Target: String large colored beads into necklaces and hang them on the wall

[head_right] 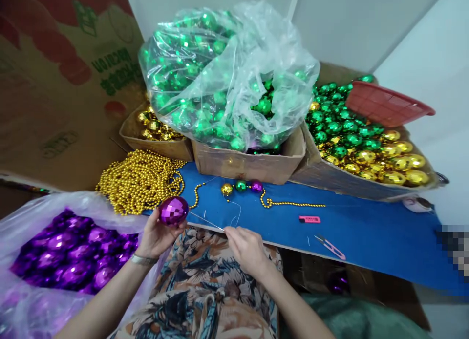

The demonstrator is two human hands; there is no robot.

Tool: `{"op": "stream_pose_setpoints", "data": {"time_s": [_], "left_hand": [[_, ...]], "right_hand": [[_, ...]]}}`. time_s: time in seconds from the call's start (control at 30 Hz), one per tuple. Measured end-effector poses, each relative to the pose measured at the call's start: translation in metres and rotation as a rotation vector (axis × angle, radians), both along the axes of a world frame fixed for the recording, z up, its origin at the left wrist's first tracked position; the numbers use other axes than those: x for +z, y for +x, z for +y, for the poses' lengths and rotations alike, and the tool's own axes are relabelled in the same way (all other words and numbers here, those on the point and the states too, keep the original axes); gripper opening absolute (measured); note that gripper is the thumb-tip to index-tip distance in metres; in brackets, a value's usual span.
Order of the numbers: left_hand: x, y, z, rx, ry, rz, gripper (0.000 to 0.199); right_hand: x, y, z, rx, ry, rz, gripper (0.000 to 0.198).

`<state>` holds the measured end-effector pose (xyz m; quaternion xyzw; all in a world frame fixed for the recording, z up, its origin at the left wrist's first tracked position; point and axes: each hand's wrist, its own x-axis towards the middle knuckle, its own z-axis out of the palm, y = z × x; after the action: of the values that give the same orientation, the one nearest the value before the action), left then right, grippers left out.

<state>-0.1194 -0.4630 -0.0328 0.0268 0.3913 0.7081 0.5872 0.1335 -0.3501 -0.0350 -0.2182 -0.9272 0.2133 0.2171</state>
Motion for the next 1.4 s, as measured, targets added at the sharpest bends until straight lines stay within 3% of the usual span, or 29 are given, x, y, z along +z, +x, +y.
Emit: {"op": "stream_pose_setpoints", "data": {"time_s": [0.17,0.3,0.43,0.57,0.77,1.03,1.4], "left_hand": [[-0.003,-0.004,-0.002,0.012,-0.006,0.027,0.051],[-0.004,0.0,-0.002,-0.064,0.013,0.108,0.057],[0.006,0.014,0.0,-0.163,0.059,0.479,0.07],[0.017,0.025,0.003,-0.251,0.085,0.746,0.078],[0.015,0.03,0.008,-0.248,0.147,0.534,0.075],[0.011,0.03,0.007,-0.261,0.194,0.284,0.07],[0.009,0.028,0.004,-0.247,0.19,0.271,0.071]], "right_hand": [[0.003,-0.005,0.001,0.032,0.05,-0.03,0.025],[0.003,-0.01,0.0,0.033,0.094,-0.047,0.025],[-0.005,-0.018,-0.001,0.037,0.105,-0.036,0.025],[-0.012,-0.024,0.001,0.021,-0.034,0.084,0.025],[-0.009,-0.021,0.003,0.057,-0.267,0.163,0.024],[-0.009,-0.019,0.0,0.081,-0.341,0.16,0.024],[-0.013,-0.02,-0.001,0.091,-0.388,0.129,0.021]]}}
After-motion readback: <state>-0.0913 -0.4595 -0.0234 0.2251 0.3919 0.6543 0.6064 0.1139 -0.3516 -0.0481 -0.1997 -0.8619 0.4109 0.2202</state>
